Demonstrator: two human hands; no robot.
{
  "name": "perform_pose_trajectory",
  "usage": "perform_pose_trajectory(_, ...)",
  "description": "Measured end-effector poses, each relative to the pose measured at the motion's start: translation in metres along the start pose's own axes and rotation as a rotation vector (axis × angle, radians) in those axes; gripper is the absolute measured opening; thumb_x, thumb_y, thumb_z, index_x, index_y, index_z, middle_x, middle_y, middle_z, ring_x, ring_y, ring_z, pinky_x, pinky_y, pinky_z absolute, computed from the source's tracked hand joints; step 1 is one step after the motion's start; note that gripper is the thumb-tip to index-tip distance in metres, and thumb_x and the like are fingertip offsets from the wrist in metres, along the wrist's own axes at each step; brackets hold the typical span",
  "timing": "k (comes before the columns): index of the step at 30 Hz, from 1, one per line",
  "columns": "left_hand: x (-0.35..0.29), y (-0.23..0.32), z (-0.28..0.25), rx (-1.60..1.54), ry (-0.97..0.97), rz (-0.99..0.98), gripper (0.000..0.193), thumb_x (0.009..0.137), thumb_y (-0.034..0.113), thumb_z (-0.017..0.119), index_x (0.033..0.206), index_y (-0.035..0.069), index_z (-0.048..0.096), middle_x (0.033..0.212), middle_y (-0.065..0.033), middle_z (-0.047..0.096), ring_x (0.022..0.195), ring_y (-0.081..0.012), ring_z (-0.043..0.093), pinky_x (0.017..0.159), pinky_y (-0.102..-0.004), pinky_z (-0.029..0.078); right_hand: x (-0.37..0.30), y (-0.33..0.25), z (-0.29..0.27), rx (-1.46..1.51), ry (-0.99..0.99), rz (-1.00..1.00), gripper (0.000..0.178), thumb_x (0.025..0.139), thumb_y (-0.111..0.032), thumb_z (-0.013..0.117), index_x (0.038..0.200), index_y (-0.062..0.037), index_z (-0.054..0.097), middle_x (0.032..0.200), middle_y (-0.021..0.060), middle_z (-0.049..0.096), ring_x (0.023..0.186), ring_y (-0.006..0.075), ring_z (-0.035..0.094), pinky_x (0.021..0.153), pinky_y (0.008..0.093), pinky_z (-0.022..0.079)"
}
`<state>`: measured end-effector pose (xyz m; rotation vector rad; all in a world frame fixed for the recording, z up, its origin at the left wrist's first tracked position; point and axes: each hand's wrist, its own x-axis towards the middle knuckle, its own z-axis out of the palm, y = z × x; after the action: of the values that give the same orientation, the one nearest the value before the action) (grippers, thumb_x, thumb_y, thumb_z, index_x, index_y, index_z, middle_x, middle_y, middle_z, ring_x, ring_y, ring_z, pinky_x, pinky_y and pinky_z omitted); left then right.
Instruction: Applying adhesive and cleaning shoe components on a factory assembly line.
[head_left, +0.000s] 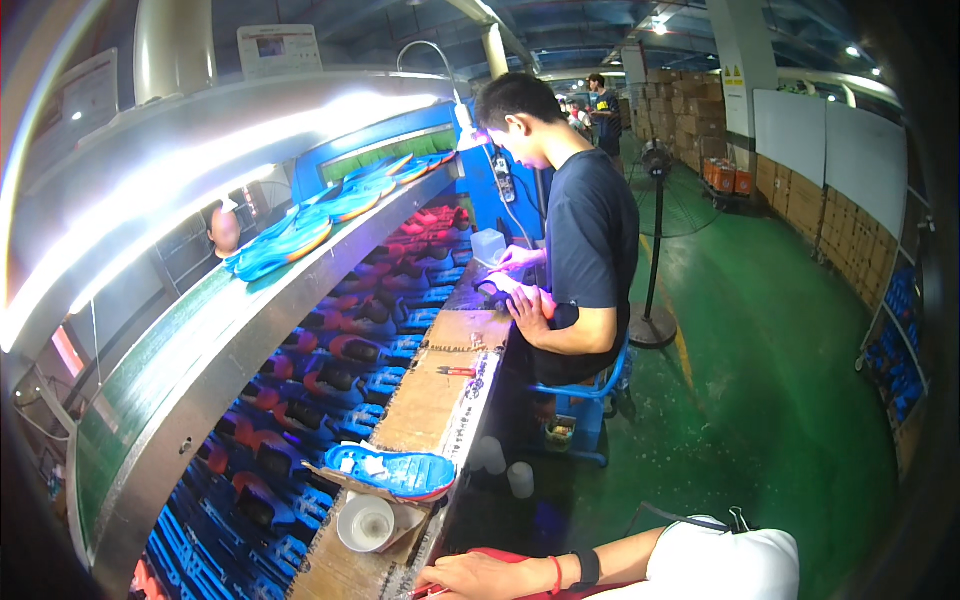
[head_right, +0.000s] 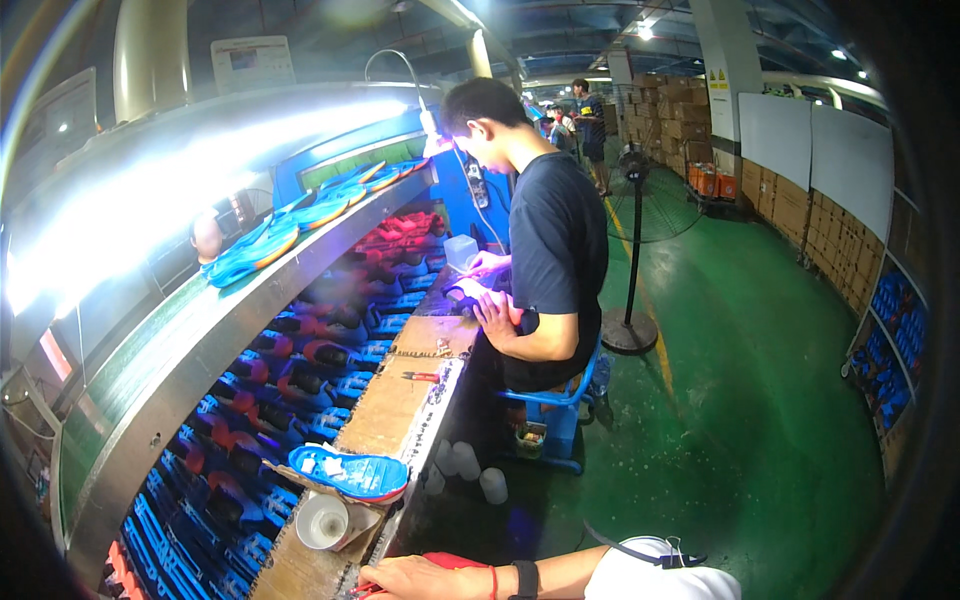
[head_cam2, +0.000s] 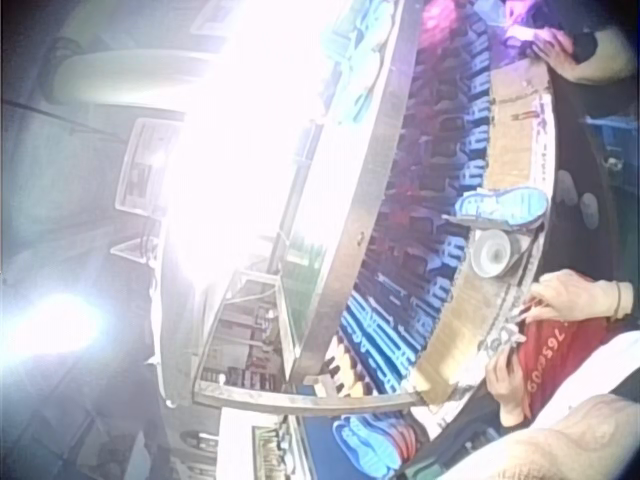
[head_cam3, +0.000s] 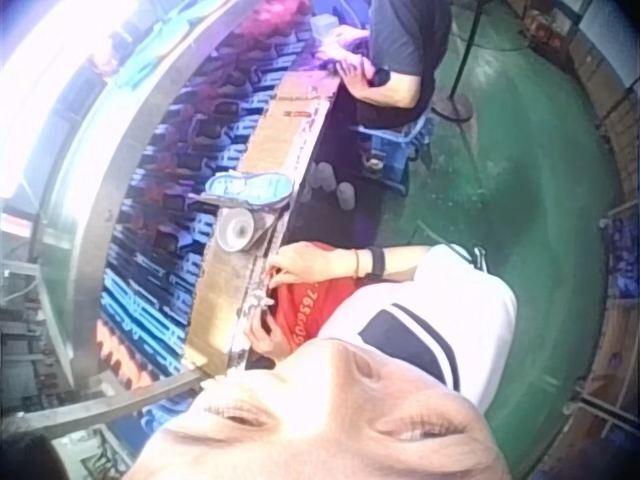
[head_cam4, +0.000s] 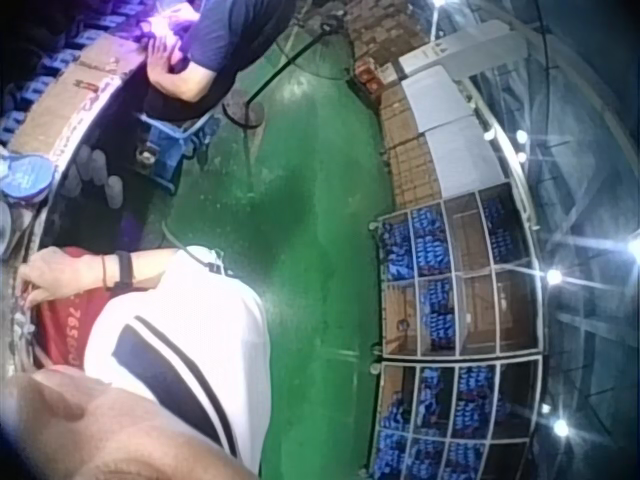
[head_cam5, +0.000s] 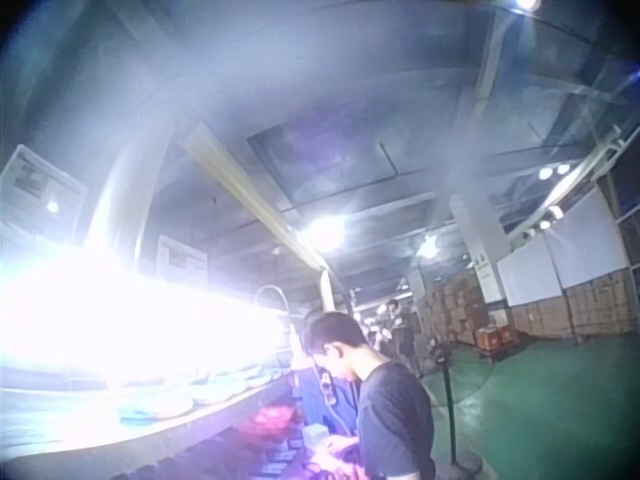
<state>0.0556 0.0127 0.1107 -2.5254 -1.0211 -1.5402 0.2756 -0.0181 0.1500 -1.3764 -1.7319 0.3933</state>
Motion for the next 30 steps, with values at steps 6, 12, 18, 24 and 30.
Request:
perform_pose_trajectory(6,0.000,-0.010,0.011,0.020,0.058,0.007,0.018,0.080,0.001,0.076,0.096,-0.002,0.069,0.091,-0.0155,0.067,0.084,-0.0309,0.065,0.076,-0.0393,0.054,0.007,0.011,-0.009,-0.071,0.011,0.073,0.028,0.090,-0.032,0.067,0.106,-0.0088,0.064,0.091,0.0079,0.064,0.086,0.0241,0.063,0.073,0.0350,0.053)
perform_pose_trajectory(12,0.001,-0.023,0.012,0.097,0.139,0.209,0.021,0.077,-0.002,0.077,0.094,0.005,0.066,0.096,-0.0111,0.060,0.084,-0.0283,0.062,0.073,-0.0385,0.054,0.009,0.003,-0.033,-0.040,0.139,0.013,0.024,0.082,-0.021,0.075,0.100,-0.0071,0.068,0.084,0.0082,0.066,0.078,0.0253,0.064,0.068,0.0346,0.052)
perform_pose_trajectory(18,0.002,-0.018,-0.002,0.112,0.032,0.178,0.031,0.075,-0.006,0.077,0.098,0.010,0.063,0.101,-0.0062,0.057,0.085,-0.0261,0.062,0.072,-0.0363,0.054,0.005,-0.013,-0.029,0.091,0.023,0.122,0.028,0.079,-0.017,0.079,0.099,-0.0015,0.066,0.081,0.0092,0.064,0.068,0.0228,0.059,0.061,0.0318,0.050)
perform_pose_trajectory(24,0.009,-0.020,0.000,0.094,-0.014,0.205,0.029,0.074,0.000,0.076,0.102,0.007,0.068,0.104,-0.0055,0.059,0.088,-0.0224,0.062,0.070,-0.0338,0.054,0.006,-0.009,-0.017,0.160,0.006,0.072,0.029,0.077,-0.013,0.081,0.098,0.0002,0.066,0.078,0.0084,0.064,0.063,0.0196,0.056,0.054,0.0300,0.046)
perform_pose_trajectory(30,0.003,-0.025,0.002,0.072,-0.052,0.192,0.031,0.075,0.001,0.076,0.104,0.007,0.068,0.106,-0.0058,0.060,0.088,-0.0225,0.062,0.070,-0.0338,0.054,0.012,-0.005,-0.011,0.071,-0.006,-0.046,0.027,0.075,-0.013,0.081,0.094,0.0001,0.066,0.076,0.0079,0.063,0.061,0.0217,0.055,0.053,0.0316,0.044)
